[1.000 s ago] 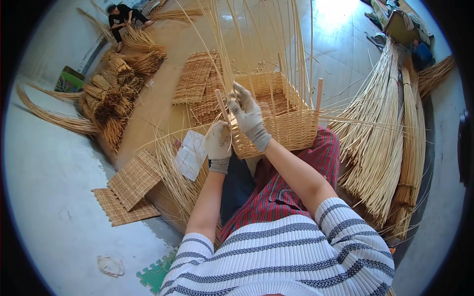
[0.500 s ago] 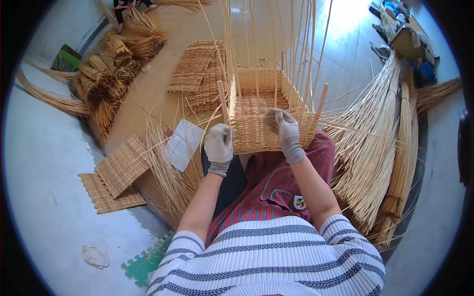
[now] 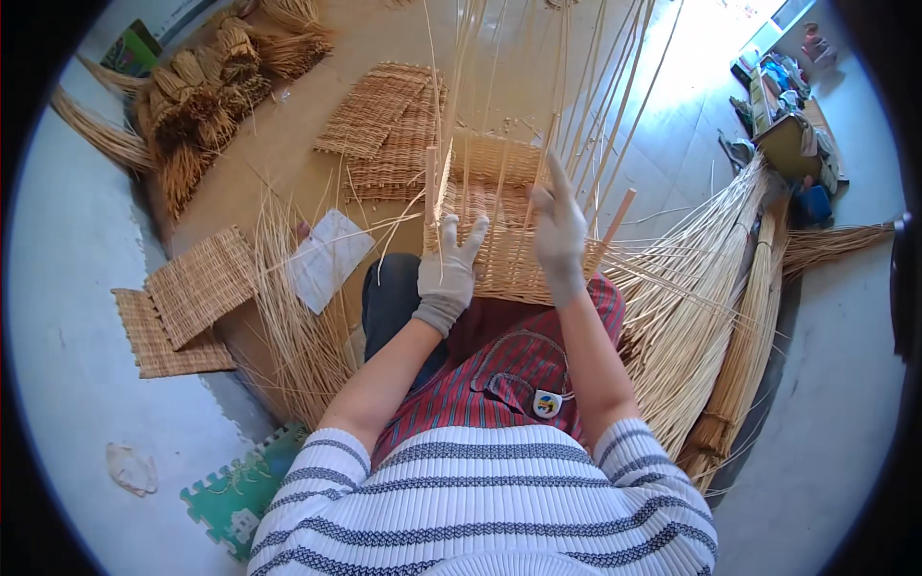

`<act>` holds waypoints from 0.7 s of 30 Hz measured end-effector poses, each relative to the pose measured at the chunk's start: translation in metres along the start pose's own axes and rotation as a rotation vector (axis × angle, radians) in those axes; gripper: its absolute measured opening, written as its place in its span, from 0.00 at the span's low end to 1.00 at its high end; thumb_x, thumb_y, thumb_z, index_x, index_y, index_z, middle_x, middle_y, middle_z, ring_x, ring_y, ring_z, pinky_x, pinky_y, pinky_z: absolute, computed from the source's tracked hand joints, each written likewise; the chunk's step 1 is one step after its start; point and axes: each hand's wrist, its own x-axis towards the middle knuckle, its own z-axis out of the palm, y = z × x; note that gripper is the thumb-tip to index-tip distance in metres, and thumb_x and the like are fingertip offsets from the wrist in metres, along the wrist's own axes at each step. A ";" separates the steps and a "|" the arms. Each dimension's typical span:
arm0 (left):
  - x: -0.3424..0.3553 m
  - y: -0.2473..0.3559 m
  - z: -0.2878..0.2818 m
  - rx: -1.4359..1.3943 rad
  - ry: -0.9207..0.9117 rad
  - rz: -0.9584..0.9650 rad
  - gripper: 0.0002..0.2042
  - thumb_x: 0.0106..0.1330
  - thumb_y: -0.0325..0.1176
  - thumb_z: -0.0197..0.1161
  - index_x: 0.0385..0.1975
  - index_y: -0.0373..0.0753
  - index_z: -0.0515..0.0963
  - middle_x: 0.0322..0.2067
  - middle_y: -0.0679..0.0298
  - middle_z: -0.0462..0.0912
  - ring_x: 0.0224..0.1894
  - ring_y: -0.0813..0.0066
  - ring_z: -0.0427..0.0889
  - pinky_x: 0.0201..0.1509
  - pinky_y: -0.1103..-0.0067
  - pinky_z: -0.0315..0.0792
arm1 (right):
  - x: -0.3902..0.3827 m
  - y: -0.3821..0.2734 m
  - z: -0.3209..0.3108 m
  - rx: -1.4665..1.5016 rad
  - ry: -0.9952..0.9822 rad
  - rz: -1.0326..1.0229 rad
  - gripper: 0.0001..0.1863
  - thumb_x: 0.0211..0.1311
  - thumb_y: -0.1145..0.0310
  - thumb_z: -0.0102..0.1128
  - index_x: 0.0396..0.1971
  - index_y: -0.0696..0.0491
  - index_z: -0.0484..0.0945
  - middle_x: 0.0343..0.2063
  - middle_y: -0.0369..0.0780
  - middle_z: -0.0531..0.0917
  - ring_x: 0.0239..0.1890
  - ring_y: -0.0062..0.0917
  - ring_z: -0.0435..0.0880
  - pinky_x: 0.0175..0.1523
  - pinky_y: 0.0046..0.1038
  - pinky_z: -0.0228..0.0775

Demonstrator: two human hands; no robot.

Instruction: Weaving a rectangular basket using long reeds.

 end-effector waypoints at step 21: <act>0.026 -0.098 0.003 -1.991 -0.061 -0.247 0.13 0.66 0.22 0.64 0.49 0.36 0.76 0.49 0.63 0.78 0.43 0.73 0.82 0.48 0.74 0.81 | -0.085 -0.067 0.100 -0.148 -0.449 -0.298 0.14 0.61 0.64 0.67 0.47 0.47 0.84 0.35 0.40 0.85 0.36 0.39 0.85 0.41 0.36 0.78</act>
